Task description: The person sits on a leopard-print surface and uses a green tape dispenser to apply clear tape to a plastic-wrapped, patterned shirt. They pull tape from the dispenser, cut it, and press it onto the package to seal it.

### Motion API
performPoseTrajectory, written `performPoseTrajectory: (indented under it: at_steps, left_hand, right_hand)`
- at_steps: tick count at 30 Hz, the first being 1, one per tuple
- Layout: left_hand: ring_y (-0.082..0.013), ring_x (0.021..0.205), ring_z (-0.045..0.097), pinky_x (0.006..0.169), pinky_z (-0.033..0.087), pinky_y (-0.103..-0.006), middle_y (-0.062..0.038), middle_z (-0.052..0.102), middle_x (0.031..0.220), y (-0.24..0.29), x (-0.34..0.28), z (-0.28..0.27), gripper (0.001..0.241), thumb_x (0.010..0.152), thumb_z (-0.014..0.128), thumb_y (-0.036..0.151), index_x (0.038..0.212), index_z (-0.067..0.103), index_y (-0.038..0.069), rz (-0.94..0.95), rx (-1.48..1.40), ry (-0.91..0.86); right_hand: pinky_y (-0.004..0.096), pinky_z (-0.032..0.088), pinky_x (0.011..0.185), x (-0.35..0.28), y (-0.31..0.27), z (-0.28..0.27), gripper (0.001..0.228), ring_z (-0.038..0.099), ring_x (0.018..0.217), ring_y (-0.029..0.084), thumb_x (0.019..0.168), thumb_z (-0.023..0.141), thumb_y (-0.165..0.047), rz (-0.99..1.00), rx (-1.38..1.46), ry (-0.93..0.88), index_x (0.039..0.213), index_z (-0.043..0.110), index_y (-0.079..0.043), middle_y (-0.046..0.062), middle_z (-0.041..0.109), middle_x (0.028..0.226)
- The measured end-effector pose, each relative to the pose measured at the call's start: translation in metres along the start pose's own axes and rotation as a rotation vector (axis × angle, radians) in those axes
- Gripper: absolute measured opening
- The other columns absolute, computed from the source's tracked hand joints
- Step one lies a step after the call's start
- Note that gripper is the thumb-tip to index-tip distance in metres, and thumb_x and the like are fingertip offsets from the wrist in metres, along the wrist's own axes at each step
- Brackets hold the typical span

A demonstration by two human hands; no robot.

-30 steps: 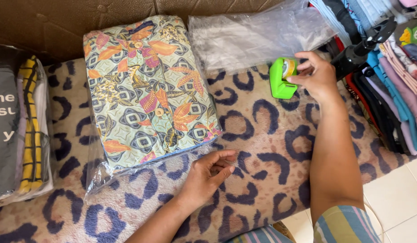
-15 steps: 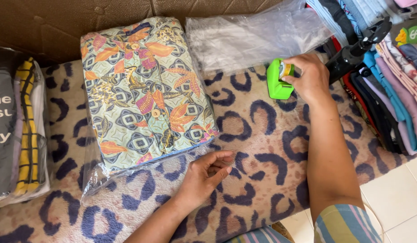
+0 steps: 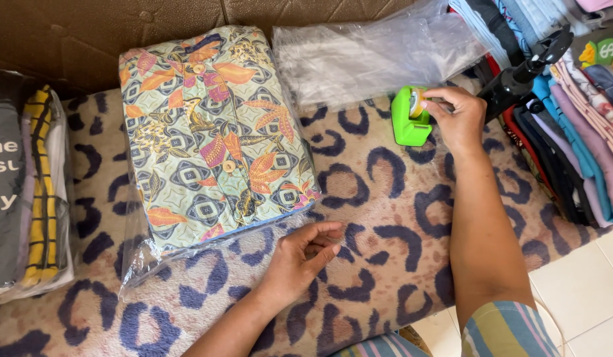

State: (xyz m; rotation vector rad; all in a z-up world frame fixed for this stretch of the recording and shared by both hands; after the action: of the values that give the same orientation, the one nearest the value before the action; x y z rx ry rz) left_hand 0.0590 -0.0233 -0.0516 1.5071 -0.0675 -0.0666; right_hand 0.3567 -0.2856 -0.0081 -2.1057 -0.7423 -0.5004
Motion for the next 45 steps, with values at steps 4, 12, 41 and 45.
performPoseTrajectory:
  at_steps: [4,12,41,45]
  left_hand:
    - [-0.009,0.096,0.068,0.084,0.057,-0.0205,-0.007,0.075,0.112,0.0,0.0,0.0,0.037,0.094,0.07,0.013,0.13,0.068,0.006,-0.013,-0.003,0.001]
    - [-0.0091,0.096,0.068,0.084,0.058,-0.0211,-0.007,0.076,0.113,0.001,0.0,-0.001,0.036,0.094,0.07,0.013,0.129,0.068,0.006,-0.011,0.012,0.004]
    - [-0.0508,0.119,0.062,0.097,0.054,-0.0598,-0.024,0.061,0.127,0.02,0.144,0.084,0.066,0.083,0.081,0.012,0.144,0.055,0.007,0.389,0.462,0.283]
    - [-0.0503,0.122,0.061,0.098,0.054,-0.0612,-0.023,0.058,0.131,-0.001,0.196,0.099,0.071,0.081,0.083,0.013,0.145,0.052,0.009,0.388,0.523,0.335]
  right_hand:
    - [0.034,0.05,0.082,0.003,-0.014,-0.002,0.01,0.067,0.09,0.024,0.099,0.082,0.01,-0.215,-0.119,0.048,0.098,0.075,0.002,0.015,0.074,0.1]
    - [0.045,0.049,0.081,0.003,-0.02,0.001,0.018,0.065,0.098,0.035,0.097,0.075,0.012,-0.311,-0.388,-0.03,0.098,0.062,-0.001,0.017,0.068,0.103]
    - [0.052,0.052,0.086,-0.002,-0.031,-0.018,0.009,0.067,0.104,0.047,0.106,0.067,-0.009,-0.025,-0.175,-0.236,0.104,0.059,-0.004,0.023,0.071,0.111]
    - [0.05,0.053,0.087,-0.003,-0.035,-0.022,0.008,0.068,0.108,0.044,0.107,0.066,-0.008,0.015,-0.109,-0.221,0.105,0.06,-0.004,0.021,0.073,0.116]
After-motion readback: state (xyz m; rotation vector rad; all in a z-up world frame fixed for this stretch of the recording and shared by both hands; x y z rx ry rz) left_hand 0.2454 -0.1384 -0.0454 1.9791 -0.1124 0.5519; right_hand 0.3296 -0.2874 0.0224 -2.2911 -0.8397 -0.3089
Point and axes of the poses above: each hand's wrist, its own x-axis towards the middle knuckle, its own z-axis out of the palm, y = z × x, the point moved 5 cm from there along x, towards the middle knuckle
